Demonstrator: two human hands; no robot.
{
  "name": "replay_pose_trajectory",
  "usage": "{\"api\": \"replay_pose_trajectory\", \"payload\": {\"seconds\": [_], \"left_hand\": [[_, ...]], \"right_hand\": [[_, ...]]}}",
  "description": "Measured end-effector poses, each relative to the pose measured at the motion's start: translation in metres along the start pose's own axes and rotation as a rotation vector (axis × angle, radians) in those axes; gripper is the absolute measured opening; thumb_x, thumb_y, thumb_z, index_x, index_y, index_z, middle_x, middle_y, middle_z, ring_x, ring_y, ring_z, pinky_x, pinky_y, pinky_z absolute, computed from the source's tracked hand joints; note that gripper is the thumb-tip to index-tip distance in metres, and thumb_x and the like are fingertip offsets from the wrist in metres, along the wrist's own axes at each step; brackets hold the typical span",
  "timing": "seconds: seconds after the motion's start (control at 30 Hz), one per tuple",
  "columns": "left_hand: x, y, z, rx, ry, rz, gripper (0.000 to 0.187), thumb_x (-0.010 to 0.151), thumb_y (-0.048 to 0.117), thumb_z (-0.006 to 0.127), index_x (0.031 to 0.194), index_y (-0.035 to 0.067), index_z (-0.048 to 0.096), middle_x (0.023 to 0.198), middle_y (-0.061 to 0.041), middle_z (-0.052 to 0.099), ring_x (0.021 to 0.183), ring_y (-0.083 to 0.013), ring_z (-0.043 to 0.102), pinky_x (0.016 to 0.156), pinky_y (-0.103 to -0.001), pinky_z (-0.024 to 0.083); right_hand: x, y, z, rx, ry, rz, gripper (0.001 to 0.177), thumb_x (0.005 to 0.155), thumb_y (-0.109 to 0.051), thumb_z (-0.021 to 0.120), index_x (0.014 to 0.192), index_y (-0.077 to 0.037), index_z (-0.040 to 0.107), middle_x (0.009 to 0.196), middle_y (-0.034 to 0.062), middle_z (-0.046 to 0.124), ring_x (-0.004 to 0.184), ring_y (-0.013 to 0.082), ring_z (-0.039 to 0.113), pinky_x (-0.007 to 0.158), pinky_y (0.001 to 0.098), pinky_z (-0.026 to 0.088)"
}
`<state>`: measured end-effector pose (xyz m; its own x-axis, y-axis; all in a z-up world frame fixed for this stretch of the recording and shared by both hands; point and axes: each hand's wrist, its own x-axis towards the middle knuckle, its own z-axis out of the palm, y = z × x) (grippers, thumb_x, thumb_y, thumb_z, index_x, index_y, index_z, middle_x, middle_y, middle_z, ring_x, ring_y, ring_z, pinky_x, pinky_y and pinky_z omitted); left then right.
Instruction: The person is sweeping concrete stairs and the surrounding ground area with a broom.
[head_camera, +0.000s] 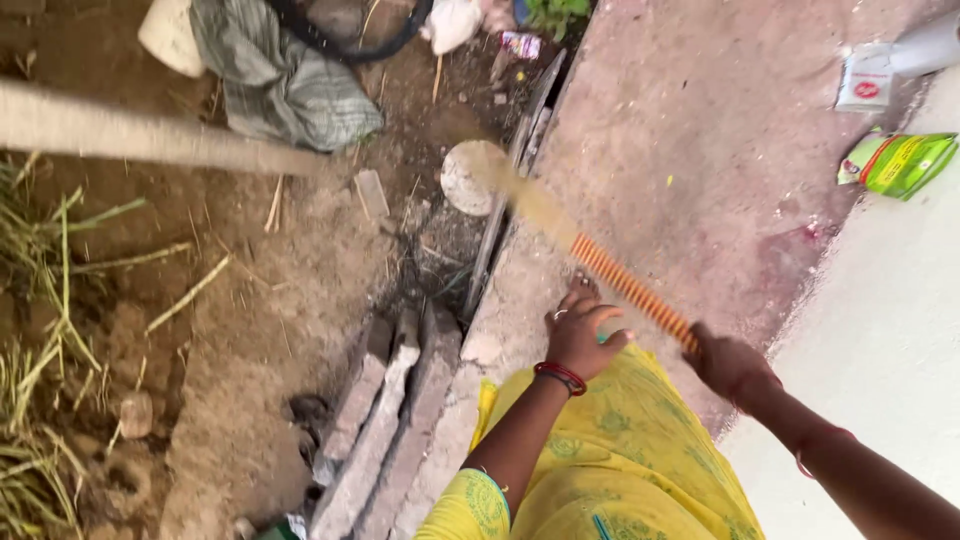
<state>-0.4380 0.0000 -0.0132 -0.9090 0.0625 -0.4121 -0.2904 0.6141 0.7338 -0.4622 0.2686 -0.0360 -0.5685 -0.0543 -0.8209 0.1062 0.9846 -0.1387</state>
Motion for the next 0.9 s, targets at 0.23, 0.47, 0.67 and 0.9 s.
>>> {"api": "replay_pose_trajectory", "payload": {"seconds": [0.23,0.47,0.67,0.9], "left_hand": [[0.042,0.030,-0.036,-0.002,0.005,0.102,0.036,0.083,0.047,0.075,0.113,0.027,0.076,0.128,0.001,0.069,0.141,-0.0309,0.047,0.114,-0.066,0.027],[0.040,0.004,-0.049,0.041,-0.161,0.102,0.035,0.084,0.045,0.076,0.113,0.025,0.076,0.128,0.000,0.068,0.142,-0.0352,0.042,0.111,-0.069,0.024],[0.047,0.008,-0.066,0.067,-0.308,0.191,0.032,0.083,0.039,0.077,0.110,0.023,0.077,0.124,-0.002,0.069,0.140,-0.0356,0.044,0.112,-0.067,0.022],[0.035,-0.039,-0.088,0.072,-0.346,0.329,0.033,0.091,0.044,0.074,0.116,0.023,0.074,0.126,-0.005,0.069,0.132,-0.0316,0.058,0.129,-0.054,0.030]], "right_hand": [[0.063,0.000,-0.009,-0.373,-0.214,0.016,0.029,0.106,-0.043,0.045,0.124,-0.026,0.059,0.099,0.0077,0.076,0.091,0.0260,0.080,0.078,0.0446,0.064],[0.086,0.002,0.035,0.380,0.313,0.203,0.046,0.100,-0.048,0.069,0.121,-0.009,0.059,0.093,0.0205,0.073,0.086,0.0371,0.070,0.072,0.0449,0.055],[-0.055,-0.130,0.070,1.632,0.171,0.592,0.032,0.101,-0.041,0.057,0.112,-0.013,0.046,0.068,0.0067,0.053,0.049,0.0172,0.047,0.044,0.0348,0.046],[-0.012,-0.176,0.233,2.197,-0.062,0.856,0.019,0.100,-0.021,0.062,0.101,-0.013,0.045,0.070,0.0031,0.048,0.052,0.0182,0.047,0.046,0.0366,0.048]]}}
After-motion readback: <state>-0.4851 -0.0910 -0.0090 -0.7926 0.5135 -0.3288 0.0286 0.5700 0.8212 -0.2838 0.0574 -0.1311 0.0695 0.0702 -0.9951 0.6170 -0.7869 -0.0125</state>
